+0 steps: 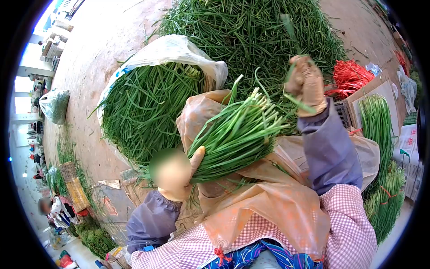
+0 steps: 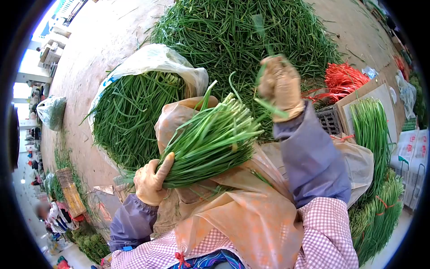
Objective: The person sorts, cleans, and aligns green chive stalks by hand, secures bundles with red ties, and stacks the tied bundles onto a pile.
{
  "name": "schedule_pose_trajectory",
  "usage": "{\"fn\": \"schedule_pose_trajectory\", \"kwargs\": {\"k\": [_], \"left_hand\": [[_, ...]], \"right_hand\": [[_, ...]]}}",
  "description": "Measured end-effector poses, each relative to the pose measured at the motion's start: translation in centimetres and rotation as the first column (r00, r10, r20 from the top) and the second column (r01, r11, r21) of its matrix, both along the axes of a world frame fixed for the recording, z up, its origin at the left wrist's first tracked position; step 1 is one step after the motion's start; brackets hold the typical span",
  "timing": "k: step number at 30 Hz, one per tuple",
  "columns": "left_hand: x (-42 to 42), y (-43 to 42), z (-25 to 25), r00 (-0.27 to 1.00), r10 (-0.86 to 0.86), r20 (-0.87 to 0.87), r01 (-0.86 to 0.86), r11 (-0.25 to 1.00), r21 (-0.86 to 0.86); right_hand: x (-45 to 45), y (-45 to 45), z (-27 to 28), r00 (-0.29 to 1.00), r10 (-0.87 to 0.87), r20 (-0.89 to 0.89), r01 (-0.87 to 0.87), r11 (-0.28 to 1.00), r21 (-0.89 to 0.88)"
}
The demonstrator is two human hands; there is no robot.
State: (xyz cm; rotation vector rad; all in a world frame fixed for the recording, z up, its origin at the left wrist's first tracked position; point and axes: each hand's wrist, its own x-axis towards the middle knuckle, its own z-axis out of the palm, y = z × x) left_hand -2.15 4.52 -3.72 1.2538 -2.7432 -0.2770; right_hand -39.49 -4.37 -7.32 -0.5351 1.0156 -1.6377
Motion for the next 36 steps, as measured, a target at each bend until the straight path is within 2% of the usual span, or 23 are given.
{"fn": "schedule_pose_trajectory", "kwargs": {"k": [2, 3, 6, 8, 9, 10, 11, 12, 14, 16, 17, 18, 19, 20, 21, 23, 26, 28, 30, 31, 32, 34, 36], "left_hand": [[0.2, 0.1, -0.1, 1.000, 0.000, 0.005, 0.000, 1.000, -0.014], [0.3, 0.2, -0.2, 1.000, -0.003, 0.017, 0.003, 1.000, -0.024], [-0.1, 0.0, 0.1, 0.998, -0.009, 0.060, 0.011, 1.000, -0.027], [-0.3, 0.0, 0.2, 0.996, -0.013, 0.090, 0.015, 0.999, -0.028], [-0.3, 0.0, 0.1, 0.995, -0.014, 0.102, 0.018, 0.999, -0.037], [-0.3, 0.0, 0.1, 0.993, -0.015, 0.115, 0.021, 0.999, -0.046], [-0.3, 0.0, 0.2, 0.993, -0.018, 0.116, 0.024, 0.999, -0.044], [-0.4, -0.1, 0.3, 0.993, -0.026, 0.115, 0.031, 0.999, -0.043], [-0.5, -0.2, 0.2, 0.995, -0.028, 0.101, 0.032, 0.999, -0.036], [-0.1, 0.1, -0.2, 0.997, -0.005, 0.082, 0.007, 1.000, -0.018], [0.0, 0.2, -0.2, 0.998, 0.005, 0.070, -0.004, 1.000, -0.020], [-0.1, 0.4, -0.2, 0.998, 0.016, 0.057, -0.015, 1.000, -0.018], [-0.1, 0.5, -0.2, 0.999, 0.027, 0.042, -0.027, 1.000, -0.015], [0.0, 0.6, -0.4, 0.999, 0.026, 0.035, -0.026, 1.000, -0.007], [0.2, 0.6, -0.7, 0.999, 0.023, 0.028, -0.023, 1.000, -0.001], [0.3, 0.5, -0.9, 1.000, 0.015, 0.024, -0.015, 1.000, 0.004], [0.1, 0.2, -0.8, 0.999, 0.010, 0.033, -0.011, 1.000, 0.005], [0.0, 0.2, -0.8, 0.999, 0.018, 0.037, -0.019, 1.000, 0.012], [-0.3, 0.3, -0.5, 0.997, 0.022, 0.071, -0.023, 0.999, 0.023], [-0.4, 0.3, -0.4, 0.996, 0.024, 0.088, -0.026, 0.999, 0.026], [-0.6, 0.4, -0.2, 0.995, 0.021, 0.098, -0.023, 1.000, 0.019], [-0.9, 0.5, 0.2, 0.993, 0.012, 0.118, -0.012, 1.000, -0.001], [-1.0, 0.6, 0.2, 0.992, 0.012, 0.128, -0.012, 1.000, -0.002]], "right_hand": [[-4.9, -0.6, -2.4, 0.998, -0.042, -0.045, 0.036, 0.992, -0.119], [-7.2, -0.4, -3.0, 0.951, 0.044, -0.305, -0.045, 0.999, 0.002], [-3.5, 1.9, -1.4, 0.824, 0.207, -0.528, -0.141, 0.976, 0.164], [-0.5, 3.8, 0.6, 0.754, 0.231, -0.615, -0.216, 0.971, 0.100], [0.9, 4.7, 2.0, 0.802, 0.296, -0.518, -0.293, 0.952, 0.091], [2.5, 5.0, 1.9, 0.706, 0.225, -0.671, -0.337, 0.941, -0.039], [3.5, 5.2, 3.9, 0.393, 0.317, -0.863, -0.413, 0.900, 0.143], [4.9, 5.2, 3.2, 0.135, 0.248, -0.959, -0.448, 0.879, 0.164], [6.8, 4.3, 0.5, 0.083, 0.045, -0.996, -0.534, 0.845, -0.007], [7.2, 3.3, -1.6, 0.247, -0.039, -0.968, -0.527, 0.833, -0.168], [6.6, 3.3, -1.7, 0.394, 0.073, -0.916, -0.493, 0.858, -0.144], [6.2, 3.1, -1.7, 0.465, -0.015, -0.885, -0.362, 0.909, -0.206], [5.7, 2.4, -2.4, 0.627, -0.057, -0.777, -0.202, 0.951, -0.233], [3.7, 1.6, -2.1, 0.714, 0.009, -0.700, -0.122, 0.986, -0.112], [1.8, 1.4, -1.3, 0.951, 0.060, -0.303, -0.028, 0.994, 0.107], [-2.1, 0.3, -2.4, 0.920, -0.158, -0.359, 0.230, 0.959, 0.167], [-4.3, 1.1, -2.5, 0.857, -0.022, -0.516, 0.155, 0.964, 0.215], [-2.1, 2.9, -1.3, 0.851, 0.119, -0.512, -0.031, 0.984, 0.177], [1.2, 4.6, 1.0, 0.829, 0.330, -0.451, -0.229, 0.937, 0.264], [2.3, 4.7, 1.8, 0.598, 0.448, -0.665, -0.287, 0.894, 0.345], [3.4, 4.3, 3.4, 0.299, 0.653, -0.695, -0.268, 0.757, 0.596], [5.3, 3.4, 0.9, 0.057, 0.595, -0.802, -0.347, 0.765, 0.543], [6.2, 3.1, -2.7, 0.274, 0.647, -0.712, -0.391, 0.751, 0.532]]}}
